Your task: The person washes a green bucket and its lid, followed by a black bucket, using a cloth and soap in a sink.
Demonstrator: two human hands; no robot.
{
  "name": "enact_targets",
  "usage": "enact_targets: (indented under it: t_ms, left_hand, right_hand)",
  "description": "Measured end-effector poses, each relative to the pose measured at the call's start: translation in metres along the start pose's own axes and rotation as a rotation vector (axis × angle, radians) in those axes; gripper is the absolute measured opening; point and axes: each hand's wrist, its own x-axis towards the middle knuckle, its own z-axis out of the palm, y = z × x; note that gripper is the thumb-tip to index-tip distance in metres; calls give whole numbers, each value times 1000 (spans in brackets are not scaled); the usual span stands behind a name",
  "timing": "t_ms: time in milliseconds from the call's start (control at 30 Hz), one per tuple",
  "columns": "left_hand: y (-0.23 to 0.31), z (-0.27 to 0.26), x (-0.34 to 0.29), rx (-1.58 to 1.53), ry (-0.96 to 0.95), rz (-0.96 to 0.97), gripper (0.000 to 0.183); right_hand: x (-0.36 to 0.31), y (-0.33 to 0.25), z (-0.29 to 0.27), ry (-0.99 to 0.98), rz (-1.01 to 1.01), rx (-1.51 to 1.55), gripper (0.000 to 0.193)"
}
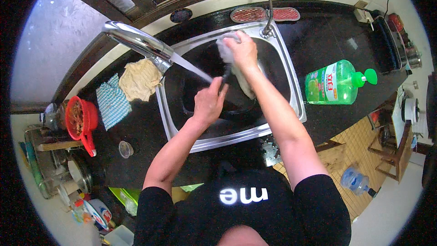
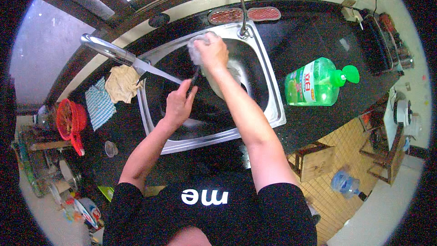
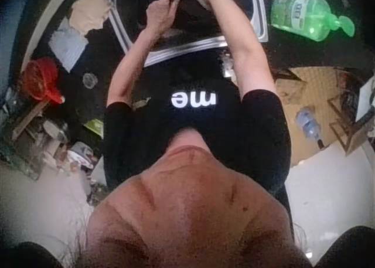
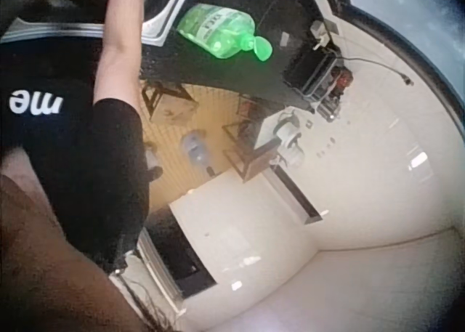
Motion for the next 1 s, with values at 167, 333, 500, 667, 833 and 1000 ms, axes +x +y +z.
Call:
enact_targets:
  t_ms: [167,333,500,667,833,1000]
  left_hand:
    - [-23,-10,3,-105,-43,-41,22]
    - [-16,-2,-6,-164,-21,57,18]
    - [-30,-8,14,-228,-61,-22,23]
    - [-30,-10,21,-712,-76,-151,15]
    - [-26,-16,17,-620,-14,-286,27]
    - [-2,-4,23,-858,50,-352,26]
  right_hand:
    - [-66,-14,24,221,-497,-239,26]
    - [-8,28,10,314,-54,-74,43]
    - [-55,45,4,184,-99,-334,33]
    - [-108,25,14,177,-442,-246,26]
    - [-67,101,-8,221,-22,-515,30]
    - [-92,88,-2,222,-28,-411,29]
